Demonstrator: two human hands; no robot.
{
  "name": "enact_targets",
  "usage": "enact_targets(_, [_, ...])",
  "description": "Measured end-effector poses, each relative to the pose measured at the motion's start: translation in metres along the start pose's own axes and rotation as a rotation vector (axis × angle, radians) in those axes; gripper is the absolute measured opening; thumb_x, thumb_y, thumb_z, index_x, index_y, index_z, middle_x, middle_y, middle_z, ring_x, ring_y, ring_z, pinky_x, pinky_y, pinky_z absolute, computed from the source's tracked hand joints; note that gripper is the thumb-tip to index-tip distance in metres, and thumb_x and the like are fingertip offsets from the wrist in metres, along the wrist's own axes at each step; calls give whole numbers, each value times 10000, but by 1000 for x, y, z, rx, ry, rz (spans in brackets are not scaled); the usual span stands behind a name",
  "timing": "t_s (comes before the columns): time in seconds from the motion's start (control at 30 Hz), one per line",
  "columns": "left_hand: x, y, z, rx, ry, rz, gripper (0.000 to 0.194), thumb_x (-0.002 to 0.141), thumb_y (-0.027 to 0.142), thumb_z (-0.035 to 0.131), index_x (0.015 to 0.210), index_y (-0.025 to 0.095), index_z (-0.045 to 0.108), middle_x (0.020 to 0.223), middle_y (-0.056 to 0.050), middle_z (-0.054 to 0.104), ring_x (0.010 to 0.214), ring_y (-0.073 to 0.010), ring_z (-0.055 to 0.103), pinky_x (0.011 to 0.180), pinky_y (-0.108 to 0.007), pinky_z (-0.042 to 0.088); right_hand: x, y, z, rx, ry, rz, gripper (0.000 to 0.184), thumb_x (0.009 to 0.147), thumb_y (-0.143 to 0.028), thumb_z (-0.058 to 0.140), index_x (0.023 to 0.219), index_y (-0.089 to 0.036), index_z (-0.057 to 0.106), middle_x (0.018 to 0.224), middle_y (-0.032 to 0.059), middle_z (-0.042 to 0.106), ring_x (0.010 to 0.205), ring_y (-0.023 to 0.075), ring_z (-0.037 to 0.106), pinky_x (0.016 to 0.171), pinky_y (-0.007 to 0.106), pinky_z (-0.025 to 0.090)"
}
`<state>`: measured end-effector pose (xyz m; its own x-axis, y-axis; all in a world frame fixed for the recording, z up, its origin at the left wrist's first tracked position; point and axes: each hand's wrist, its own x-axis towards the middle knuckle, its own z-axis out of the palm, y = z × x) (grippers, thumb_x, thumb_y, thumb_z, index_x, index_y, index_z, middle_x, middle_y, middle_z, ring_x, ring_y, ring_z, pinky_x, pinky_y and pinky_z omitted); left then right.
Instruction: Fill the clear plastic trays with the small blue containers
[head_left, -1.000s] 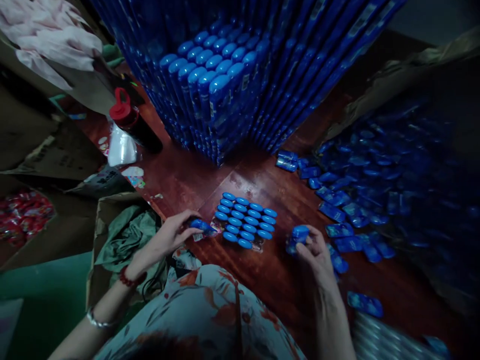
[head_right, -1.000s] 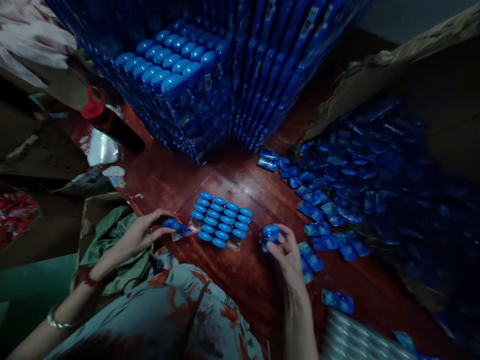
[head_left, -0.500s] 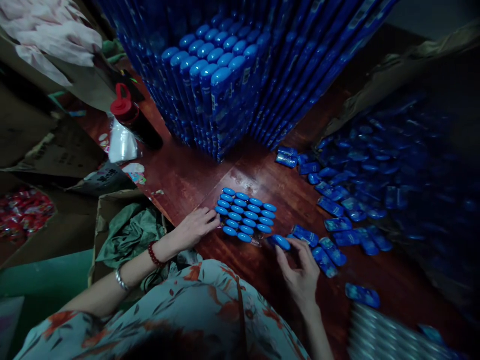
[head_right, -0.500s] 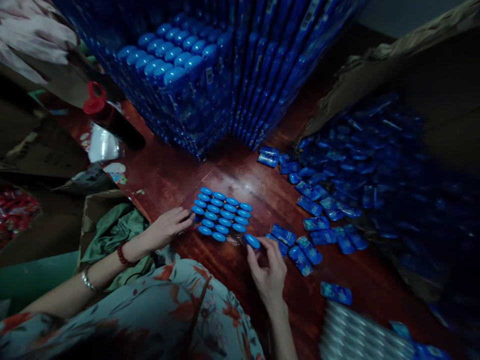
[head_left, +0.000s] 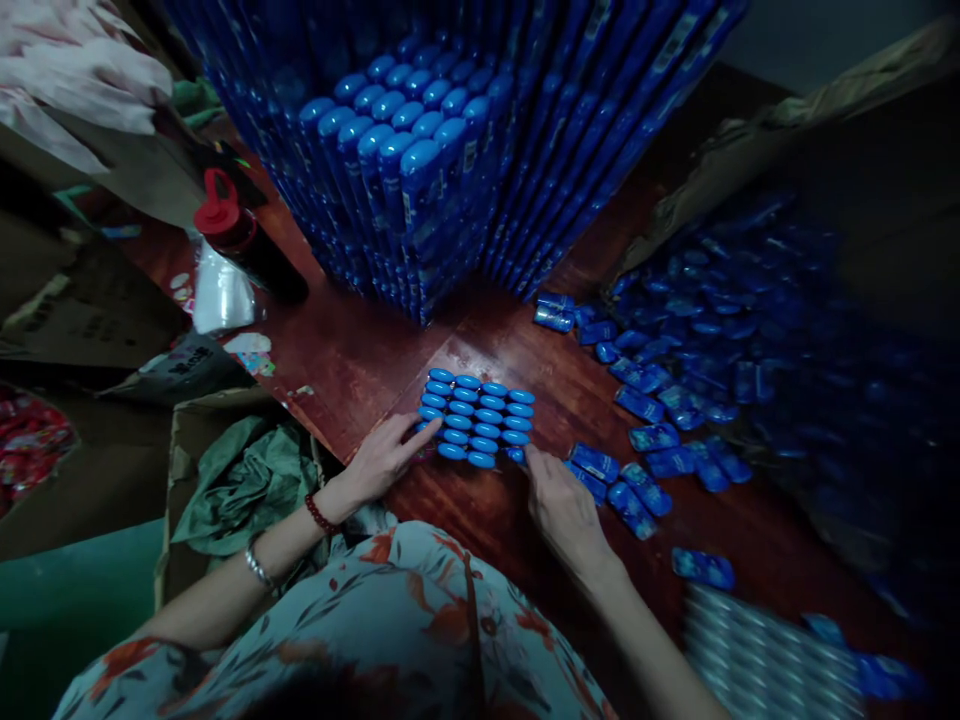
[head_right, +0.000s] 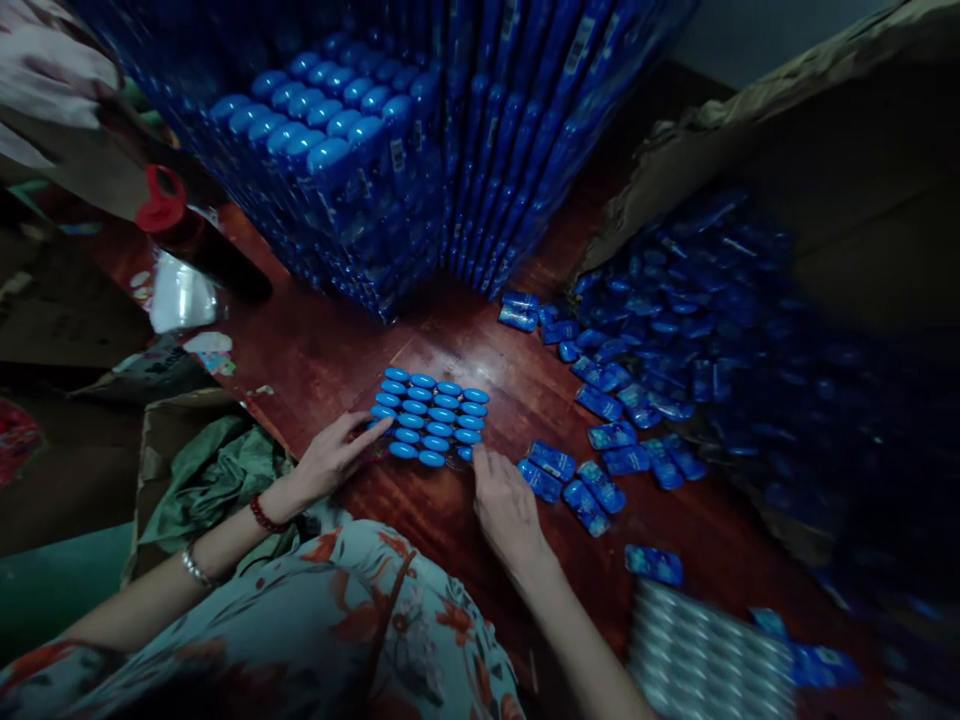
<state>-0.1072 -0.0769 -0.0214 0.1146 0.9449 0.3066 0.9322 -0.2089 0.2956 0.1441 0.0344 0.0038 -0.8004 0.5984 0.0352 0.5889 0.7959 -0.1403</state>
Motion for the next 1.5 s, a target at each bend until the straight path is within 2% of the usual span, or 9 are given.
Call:
enact_targets(0.27, [34, -28, 18, -60, 103, -23, 374, 911, 123, 363, 1245, 211, 507, 928, -72, 560, 813, -145, 516, 710, -271, 472, 54, -26, -17, -212, -160, 120, 394, 823, -2, 259, 1046, -59, 579, 770, 206, 623, 679, 253, 614, 516, 313, 451])
enact_targets(0.43, [31, -31, 4, 42, 140, -71, 367, 890, 186, 442, 1244, 249, 512, 1072, -103, 559, 957, -201, 521, 801, -359, 453, 49, 7, -31, -88, -322, 166, 329, 907, -204, 353, 1200, -151, 494, 867, 139, 660, 695, 224, 647, 520, 277, 431])
enact_targets(0.53, [27, -4, 1, -17, 204, 19, 365, 879, 171, 432, 1229, 231, 517, 1035, -103, 579, 944, -201, 536, 795, -345, 443, 21, 50, -40, -78, -371, 294, 335, 916, -291, 374, 1230, -223, 470, 1030, 110, 642, 810, 214, 652, 569, 266, 444])
enact_targets(0.6, [35, 28, 9, -125, 95, 209, 344, 879, 141, 392, 1189, 193, 531, 935, -89, 596, 847, -176, 547, 732, -300, 445, 4, 78, -41, -58, -435, 324, 292, 887, -260, 434, 1162, -229, 526, 1061, 109, 623, 897, 219, 636, 635, 270, 455])
enact_targets(0.8, [108, 128, 81, -150, -287, 354, 291, 890, 310, 462, 1110, 132, 528, 1076, -140, 544, 923, -224, 531, 761, -332, 460, 1, 118, -18, 92, -511, 290, 267, 809, -217, 525, 1071, -167, 538, 1042, 129, 594, 946, 228, 601, 724, 288, 443])
enact_targets(0.93, [134, 140, 106, -92, -390, 428, 190, 858, 95, 428, 962, 101, 587, 1021, -150, 561, 974, -235, 528, 743, -310, 469, 11, 124, -9, 157, -380, 312, 212, 869, -229, 405, 1012, -130, 525, 903, 116, 616, 828, 220, 607, 706, 309, 444])
enact_targets(1.13, [86, 80, 31, -320, -436, 192, 267, 885, 93, 415, 1126, 170, 505, 1079, -82, 586, 988, -182, 550, 823, -286, 468, 17, 85, -32, 481, -208, 69, 229, 899, -286, 402, 1040, -194, 558, 966, 81, 638, 873, 199, 617, 772, 315, 477])
enact_targets(1.27, [40, 43, -23, -522, -254, -253, 216, 921, 213, 425, 1126, 178, 485, 1011, -53, 613, 887, -142, 591, 786, -255, 485, 28, 46, -30, 504, -93, 27, 248, 915, -323, 402, 1090, -207, 535, 970, 63, 632, 846, 181, 616, 740, 291, 494])
enact_targets(1.5, [12, 15, -28, -284, 155, -465, 261, 913, 169, 412, 1115, 218, 570, 1015, -56, 514, 930, -144, 566, 810, -276, 493, 28, 28, -8, 2, 8, -25, 362, 918, -204, 332, 1247, -196, 483, 976, 108, 603, 858, 218, 602, 698, 307, 493])
